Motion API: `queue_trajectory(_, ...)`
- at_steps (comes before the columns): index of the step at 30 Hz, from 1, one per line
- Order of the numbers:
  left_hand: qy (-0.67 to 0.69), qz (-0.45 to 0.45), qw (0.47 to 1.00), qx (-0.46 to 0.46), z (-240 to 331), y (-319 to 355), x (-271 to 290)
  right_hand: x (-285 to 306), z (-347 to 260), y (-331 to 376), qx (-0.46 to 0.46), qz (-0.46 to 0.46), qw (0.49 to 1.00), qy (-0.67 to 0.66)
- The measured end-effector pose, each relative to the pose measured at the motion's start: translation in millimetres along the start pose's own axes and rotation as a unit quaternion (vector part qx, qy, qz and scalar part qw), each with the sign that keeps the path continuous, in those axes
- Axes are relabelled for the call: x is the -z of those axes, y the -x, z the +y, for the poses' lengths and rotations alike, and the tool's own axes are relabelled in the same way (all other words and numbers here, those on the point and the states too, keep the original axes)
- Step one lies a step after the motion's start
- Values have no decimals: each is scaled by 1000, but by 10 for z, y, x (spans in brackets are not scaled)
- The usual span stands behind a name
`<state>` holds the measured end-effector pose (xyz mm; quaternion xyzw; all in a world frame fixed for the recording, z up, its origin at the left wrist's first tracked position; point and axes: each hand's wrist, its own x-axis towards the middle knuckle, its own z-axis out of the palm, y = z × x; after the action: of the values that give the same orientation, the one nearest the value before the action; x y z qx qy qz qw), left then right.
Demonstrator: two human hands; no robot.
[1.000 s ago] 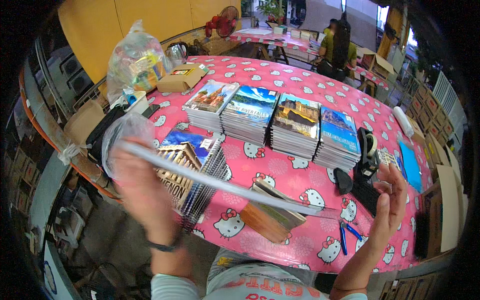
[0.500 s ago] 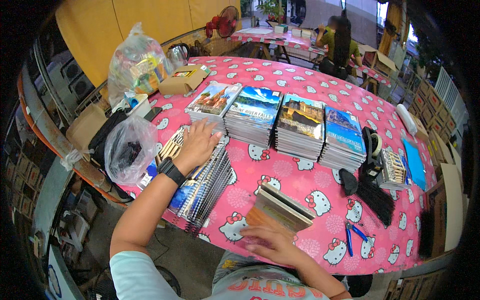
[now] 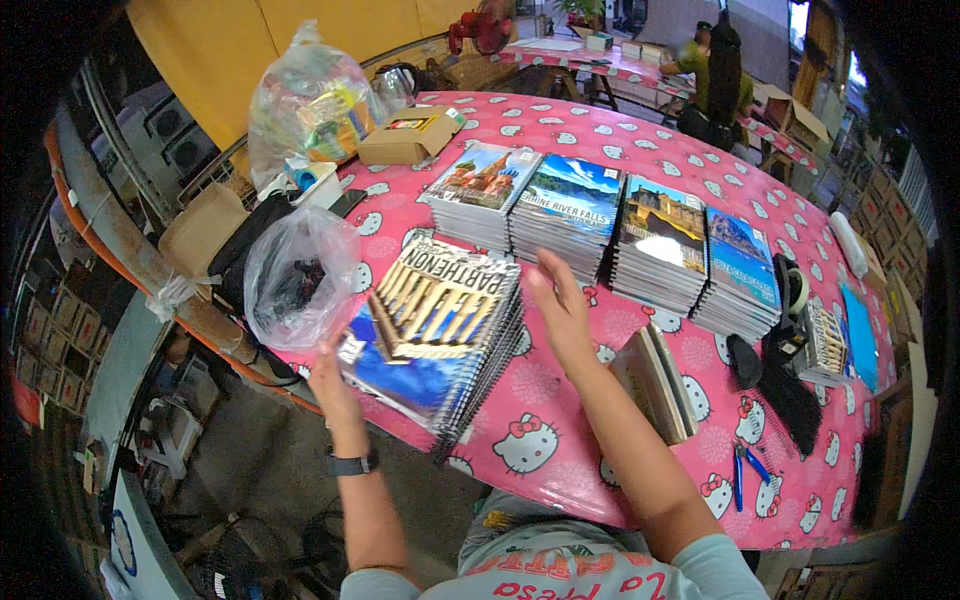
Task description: The person binds notebooks by manually inserting a plastic spiral through the pre-punched holes of a stack of covers and pages, then places each finished notebook into a plastic bag.
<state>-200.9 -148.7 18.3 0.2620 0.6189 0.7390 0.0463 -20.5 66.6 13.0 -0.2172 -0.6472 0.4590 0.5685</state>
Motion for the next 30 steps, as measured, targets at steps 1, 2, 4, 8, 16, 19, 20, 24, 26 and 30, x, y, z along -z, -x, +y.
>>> queue_trajectory(1,46,22,999,-9,-4,67,-102,-125,88,-61,-51,-17,998,-39)
queue_trajectory(2,-2,49,997,-57,39,106,-178,-245,152,-122,-100,-35,991,-80)
queue_trajectory(4,-8,73,994,-84,-68,102,-166,-449,173,-139,-103,-18,984,-144)
queue_trajectory(8,74,114,990,-21,-24,42,-202,-587,136,16,-79,48,988,-127)
queue_trajectory(16,156,136,978,11,-135,-58,-205,-608,-31,63,-34,91,994,-47)
queue_trajectory(19,100,136,986,7,-114,-51,-235,-579,7,47,-33,85,994,-67)
queue_trajectory(20,122,135,983,13,-81,-51,-239,-574,11,52,-26,80,994,-73)
queue_trajectory(24,212,88,973,10,-198,-85,-175,-632,-4,139,14,96,994,-53)
queue_trajectory(26,223,81,971,24,-191,-70,-177,-630,3,142,10,91,995,-49)
queue_trajectory(30,225,59,973,12,-225,-54,-171,-588,72,167,-8,85,995,-55)
